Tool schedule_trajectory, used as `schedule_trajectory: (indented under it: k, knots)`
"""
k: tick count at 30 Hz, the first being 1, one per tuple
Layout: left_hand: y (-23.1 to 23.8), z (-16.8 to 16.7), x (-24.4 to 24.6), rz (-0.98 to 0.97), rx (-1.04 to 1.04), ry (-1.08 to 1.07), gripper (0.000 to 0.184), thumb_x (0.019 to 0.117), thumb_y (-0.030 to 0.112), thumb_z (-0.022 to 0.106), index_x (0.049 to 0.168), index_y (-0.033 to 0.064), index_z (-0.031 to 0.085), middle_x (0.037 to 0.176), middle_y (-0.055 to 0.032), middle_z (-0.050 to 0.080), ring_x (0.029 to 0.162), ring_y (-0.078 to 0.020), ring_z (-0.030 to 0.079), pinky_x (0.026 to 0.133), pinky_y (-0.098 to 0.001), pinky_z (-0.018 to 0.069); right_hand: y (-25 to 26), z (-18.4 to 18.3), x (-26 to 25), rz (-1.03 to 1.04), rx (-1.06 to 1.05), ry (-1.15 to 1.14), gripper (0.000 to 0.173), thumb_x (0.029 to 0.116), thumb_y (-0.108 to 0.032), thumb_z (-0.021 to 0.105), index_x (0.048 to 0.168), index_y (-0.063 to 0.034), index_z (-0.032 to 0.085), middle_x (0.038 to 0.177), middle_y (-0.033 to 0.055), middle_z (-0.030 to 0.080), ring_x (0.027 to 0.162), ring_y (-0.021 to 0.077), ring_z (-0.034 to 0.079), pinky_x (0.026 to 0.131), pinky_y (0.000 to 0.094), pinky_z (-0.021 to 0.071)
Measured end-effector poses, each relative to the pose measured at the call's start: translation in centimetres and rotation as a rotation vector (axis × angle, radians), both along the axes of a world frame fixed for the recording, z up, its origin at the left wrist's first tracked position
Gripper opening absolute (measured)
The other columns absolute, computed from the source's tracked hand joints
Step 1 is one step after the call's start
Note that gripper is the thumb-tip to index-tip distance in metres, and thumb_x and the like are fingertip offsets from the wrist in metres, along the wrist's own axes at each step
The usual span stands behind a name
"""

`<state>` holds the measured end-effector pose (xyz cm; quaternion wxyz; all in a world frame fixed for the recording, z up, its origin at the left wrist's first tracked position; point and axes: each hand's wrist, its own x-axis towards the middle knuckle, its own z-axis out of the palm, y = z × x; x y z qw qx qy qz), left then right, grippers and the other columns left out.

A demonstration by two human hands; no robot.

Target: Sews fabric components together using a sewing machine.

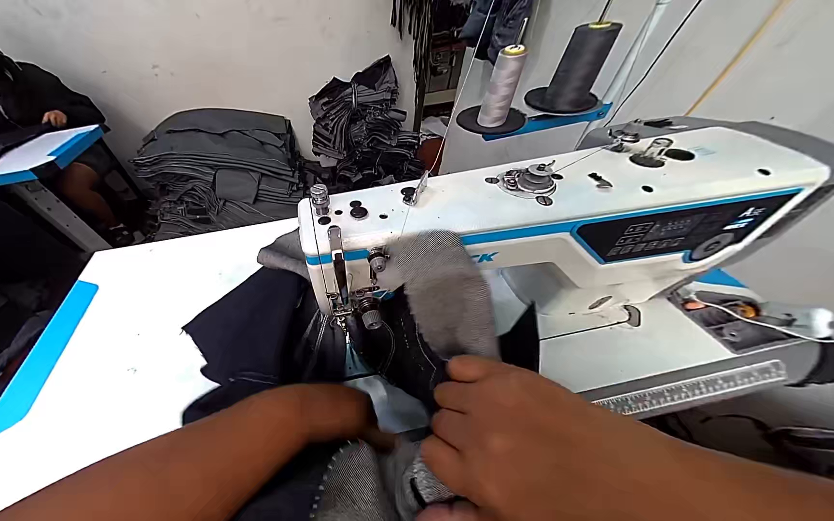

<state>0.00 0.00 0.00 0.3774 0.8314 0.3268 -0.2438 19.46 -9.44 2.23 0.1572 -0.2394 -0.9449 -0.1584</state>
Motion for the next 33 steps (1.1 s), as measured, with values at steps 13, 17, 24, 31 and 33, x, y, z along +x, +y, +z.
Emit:
schedule_trajectory:
  k: [13,17,24,31,33]
  knots:
    - [2.7,-2.5,3.0,0.191,0.326,0.135,0.033,0.1037,0.019,0.058,0.124,-0.0058,0.065,0.127,-0.0271,0.064,0.122,-0.0439,0.061,0.102,-0.0641,0.046,4.0,-1.2,-3.7,-0.537,-0.934,-0.233,0.035,0.1081,-0.018,0.043,0.115,0.0065,0.067,0.122,0.0249,0.065,0.12,0.0423,0.06,0.1,0.0582,0.0452]
    - [2.3,-7.7,-0.3,0.655,-0.052,-0.455,0.032,0.1089,0.025,0.051,0.115,-0.0035,0.066,0.103,-0.0156,0.067,0.097,-0.0219,0.064,0.092,-0.0435,0.0506,9.2,-4.8,-2.5,-0.559,-0.914,-0.115,0.033,0.0966,0.0,0.059,0.129,-0.0018,0.062,0.136,0.0175,0.061,0.131,0.0359,0.055,0.111,0.0564,0.0376]
    - [0.6,-7.9,-4.1,0.855,-0.427,-0.63,0.013,0.0912,-0.001,0.072,0.103,0.0023,0.066,0.09,0.0006,0.071,0.084,-0.0043,0.068,0.083,-0.0251,0.057,12.7,-4.6,-4.7,-0.324,-1.282,-0.25,0.047,0.0911,0.011,0.063,0.137,0.002,0.055,0.123,0.0242,0.065,0.115,0.0384,0.061,0.097,0.0569,0.0466]
    - [1.9,-7.6,-3.5,0.833,-0.399,-0.498,0.036,0.0948,0.005,0.071,0.129,0.0016,0.058,0.113,-0.008,0.067,0.099,-0.0092,0.066,0.092,-0.0278,0.0545,13.8,-8.4,-5.6,-1.099,-0.675,-0.753,0.034,0.0952,-0.018,0.062,0.113,0.0101,0.066,0.117,0.0321,0.064,0.115,0.0489,0.06,0.095,0.0684,0.0447]
    - [2.6,-7.5,-2.9,0.808,-0.205,-0.407,0.029,0.0952,0.014,0.074,0.119,-0.0012,0.064,0.107,-0.0119,0.069,0.097,-0.0144,0.066,0.091,-0.0335,0.0537,13.3,-6.8,-5.3,-1.191,-0.63,-0.727,0.041,0.1021,-0.013,0.054,0.136,0.0115,0.054,0.143,0.0288,0.052,0.137,0.0434,0.048,0.109,0.0586,0.0392]
